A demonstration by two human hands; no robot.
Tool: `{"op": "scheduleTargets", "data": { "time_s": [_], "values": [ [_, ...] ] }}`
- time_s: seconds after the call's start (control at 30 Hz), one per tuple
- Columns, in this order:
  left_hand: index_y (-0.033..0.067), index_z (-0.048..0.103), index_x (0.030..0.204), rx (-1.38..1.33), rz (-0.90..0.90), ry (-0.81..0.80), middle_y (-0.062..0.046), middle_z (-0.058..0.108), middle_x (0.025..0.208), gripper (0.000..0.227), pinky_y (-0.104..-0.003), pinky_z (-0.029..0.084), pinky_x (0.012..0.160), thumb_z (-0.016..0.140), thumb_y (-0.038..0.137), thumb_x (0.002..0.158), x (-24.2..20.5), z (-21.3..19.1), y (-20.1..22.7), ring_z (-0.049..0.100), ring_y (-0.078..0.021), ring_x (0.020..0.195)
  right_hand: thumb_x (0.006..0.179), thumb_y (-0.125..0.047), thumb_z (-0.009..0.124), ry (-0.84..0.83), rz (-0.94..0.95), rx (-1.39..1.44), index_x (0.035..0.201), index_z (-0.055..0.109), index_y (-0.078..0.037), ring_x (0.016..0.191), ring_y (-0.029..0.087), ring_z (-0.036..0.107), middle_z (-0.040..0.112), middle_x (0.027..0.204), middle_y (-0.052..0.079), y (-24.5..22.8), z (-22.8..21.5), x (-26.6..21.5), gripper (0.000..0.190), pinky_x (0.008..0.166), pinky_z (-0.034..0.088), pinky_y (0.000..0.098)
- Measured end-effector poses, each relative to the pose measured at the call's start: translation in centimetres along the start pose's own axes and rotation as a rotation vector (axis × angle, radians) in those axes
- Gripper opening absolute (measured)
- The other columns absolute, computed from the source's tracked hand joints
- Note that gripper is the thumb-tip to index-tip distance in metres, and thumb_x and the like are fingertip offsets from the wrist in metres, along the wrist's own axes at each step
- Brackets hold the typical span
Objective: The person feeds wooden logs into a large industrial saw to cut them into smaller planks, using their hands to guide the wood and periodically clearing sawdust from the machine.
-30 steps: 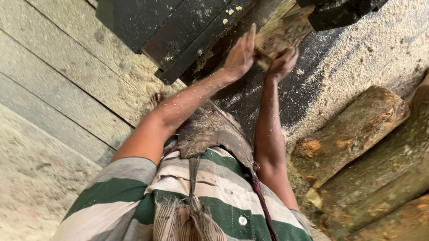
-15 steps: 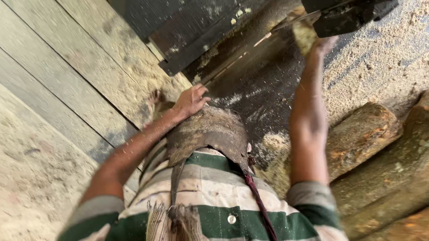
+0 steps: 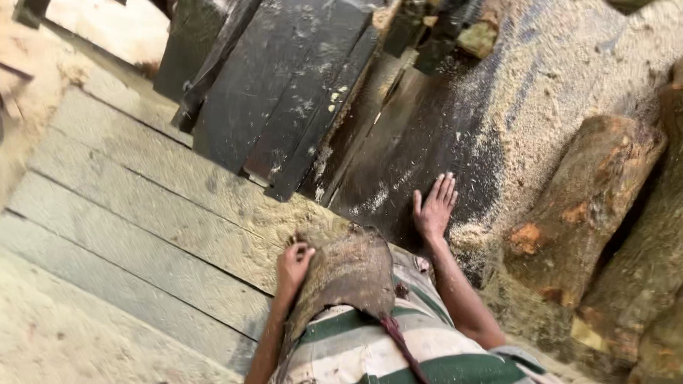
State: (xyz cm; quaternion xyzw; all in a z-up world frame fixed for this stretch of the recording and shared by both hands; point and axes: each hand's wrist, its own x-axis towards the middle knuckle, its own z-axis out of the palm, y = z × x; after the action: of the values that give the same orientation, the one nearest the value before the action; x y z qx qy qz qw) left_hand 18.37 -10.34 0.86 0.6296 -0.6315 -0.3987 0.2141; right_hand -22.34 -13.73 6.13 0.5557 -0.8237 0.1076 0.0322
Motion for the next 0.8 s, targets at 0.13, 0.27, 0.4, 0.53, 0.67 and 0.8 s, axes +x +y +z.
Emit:
{"op": "scheduleTargets", "data": {
  "time_s": [0.13, 0.27, 0.4, 0.53, 0.67, 0.8],
  "values": [
    [0.0119, 0.070, 0.124, 0.008, -0.112, -0.295, -0.011, 0.075, 0.119, 0.040, -0.040, 0.064, 0.077, 0.070, 0.040, 0.096, 0.2, 0.1, 0.4, 0.076, -0.0218, 0.092, 0.104, -0.041, 0.058, -0.157, 0.052, 0.145, 0.165, 0.026, -0.002, 0.160, 0.032, 0.020, 0.015, 0.175, 0.014, 2.5, -0.4, 0.4, 0.079, 0.131, 0.020, 0.0496],
    [0.0129, 0.067, 0.131, 0.057, 0.060, -0.456, -0.011, 0.075, 0.123, 0.044, -0.044, 0.064, 0.085, 0.063, 0.045, 0.100, 2.7, -1.8, 4.7, 0.076, -0.0252, 0.097, 0.106, -0.030, 0.062, -0.175, 0.214, 0.422, 0.153, 0.048, -0.005, 0.151, 0.036, 0.038, 0.035, 0.168, 0.019, 4.2, -1.6, 0.5, 0.055, 0.122, 0.034, 0.0523],
    [0.0092, 0.062, 0.137, 0.026, 0.157, -0.523, -0.015, 0.065, 0.140, 0.059, -0.054, 0.058, 0.096, 0.064, 0.052, 0.095, 6.1, -3.0, 11.1, 0.073, -0.0305, 0.109, 0.109, -0.034, 0.057, -0.031, 0.434, 0.699, 0.139, 0.060, -0.004, 0.125, 0.034, 0.066, 0.066, 0.137, 0.021, 5.9, -2.4, 2.2, 0.043, 0.103, 0.057, 0.0471],
    [0.0057, 0.044, 0.153, -0.104, 0.196, -0.583, -0.020, 0.046, 0.158, 0.085, -0.057, 0.049, 0.109, 0.062, 0.063, 0.092, 8.4, -2.0, 15.8, 0.056, -0.0357, 0.137, 0.106, -0.045, 0.056, 0.034, 0.513, 0.730, 0.142, 0.057, -0.007, 0.121, 0.033, 0.069, 0.069, 0.134, 0.021, 5.0, -5.3, 3.2, 0.053, 0.103, 0.061, 0.0466],
    [-0.0042, 0.018, 0.162, -0.142, 0.338, -0.650, -0.028, 0.022, 0.169, 0.116, -0.060, 0.032, 0.122, 0.056, 0.078, 0.090, 9.5, 1.7, 16.8, 0.028, -0.0410, 0.157, 0.102, -0.069, 0.046, -0.191, 0.641, 0.744, 0.156, 0.039, -0.008, 0.137, 0.036, 0.049, 0.045, 0.156, 0.023, 0.5, -7.2, 2.9, 0.081, 0.107, 0.045, 0.0577],
    [-0.0056, 0.003, 0.163, -0.330, 0.149, -0.982, -0.030, 0.005, 0.171, 0.133, -0.062, 0.022, 0.123, 0.055, 0.086, 0.082, 5.2, 4.7, 15.2, 0.013, -0.0421, 0.159, 0.090, -0.080, 0.047, -0.428, 0.833, 0.863, 0.161, 0.036, -0.011, 0.136, 0.039, 0.056, 0.050, 0.156, 0.025, -5.5, -6.6, -2.6, 0.100, 0.106, 0.051, 0.0604]
  ]
}}
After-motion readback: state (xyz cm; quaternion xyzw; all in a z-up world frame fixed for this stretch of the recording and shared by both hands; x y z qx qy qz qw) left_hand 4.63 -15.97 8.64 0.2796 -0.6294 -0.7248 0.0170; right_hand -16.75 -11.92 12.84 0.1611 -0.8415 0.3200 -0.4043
